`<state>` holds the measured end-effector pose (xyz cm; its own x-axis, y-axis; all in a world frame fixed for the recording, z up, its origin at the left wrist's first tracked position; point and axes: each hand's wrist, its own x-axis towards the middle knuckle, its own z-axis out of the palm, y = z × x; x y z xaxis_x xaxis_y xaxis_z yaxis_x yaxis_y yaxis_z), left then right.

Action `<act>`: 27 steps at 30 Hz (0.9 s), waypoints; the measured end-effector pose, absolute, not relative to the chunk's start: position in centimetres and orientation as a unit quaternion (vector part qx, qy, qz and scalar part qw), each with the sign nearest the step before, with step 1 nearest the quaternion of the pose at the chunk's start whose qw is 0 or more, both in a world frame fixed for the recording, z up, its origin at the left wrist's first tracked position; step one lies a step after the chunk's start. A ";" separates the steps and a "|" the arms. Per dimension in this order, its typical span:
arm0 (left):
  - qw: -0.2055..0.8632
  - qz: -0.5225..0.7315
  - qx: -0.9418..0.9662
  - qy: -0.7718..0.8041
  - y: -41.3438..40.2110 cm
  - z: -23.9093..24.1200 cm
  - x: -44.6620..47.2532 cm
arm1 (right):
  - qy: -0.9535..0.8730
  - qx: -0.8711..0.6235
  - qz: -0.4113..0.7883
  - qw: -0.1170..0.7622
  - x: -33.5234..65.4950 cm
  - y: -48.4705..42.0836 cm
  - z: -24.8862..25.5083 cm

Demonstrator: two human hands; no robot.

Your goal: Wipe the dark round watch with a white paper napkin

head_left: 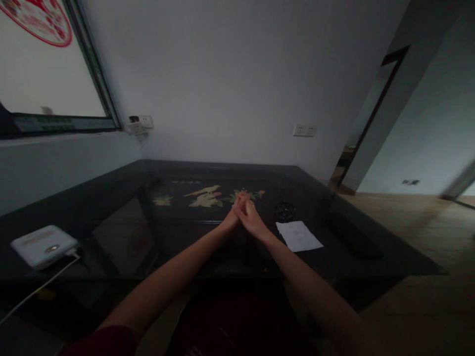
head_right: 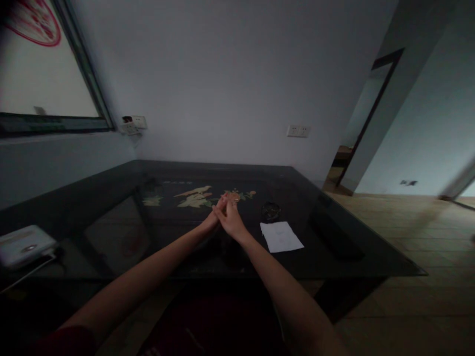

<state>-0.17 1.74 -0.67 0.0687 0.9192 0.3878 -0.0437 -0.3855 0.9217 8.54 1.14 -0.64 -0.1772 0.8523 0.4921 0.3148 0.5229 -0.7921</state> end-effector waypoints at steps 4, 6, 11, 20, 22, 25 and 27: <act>0.510 0.517 0.569 0.386 2.0 -0.6 -1.1 | -0.740 -0.417 0.163 0.502 12.5 0.5 2.4; 0.469 0.486 0.621 0.398 1.8 -0.7 -1.0 | -0.746 -0.433 0.107 0.495 15.6 1.3 3.7; 0.196 0.366 0.846 0.335 -0.3 -0.8 0.1 | -0.682 -0.539 0.023 0.494 24.5 5.3 2.8; -0.012 0.189 0.967 0.169 -2.2 -0.2 5.8 | -0.680 -0.588 0.065 0.434 27.7 8.3 -1.7; 0.024 0.206 0.950 0.232 -2.0 -0.8 7.5 | -0.696 -0.586 0.086 0.406 27.7 8.5 -2.1; 0.071 0.187 0.941 0.274 -1.7 -1.9 9.2 | -0.714 -0.575 0.111 0.382 27.8 8.5 -2.6; 0.080 0.165 0.947 0.265 -1.6 -2.5 9.6 | -0.723 -0.570 0.119 0.372 27.8 8.5 -2.7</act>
<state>9.64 -1.62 -2.47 0.8052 0.5286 0.2690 0.4759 -0.8464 0.2390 27.80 8.47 -2.68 -0.0725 0.9128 0.4020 0.7361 0.3209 -0.5960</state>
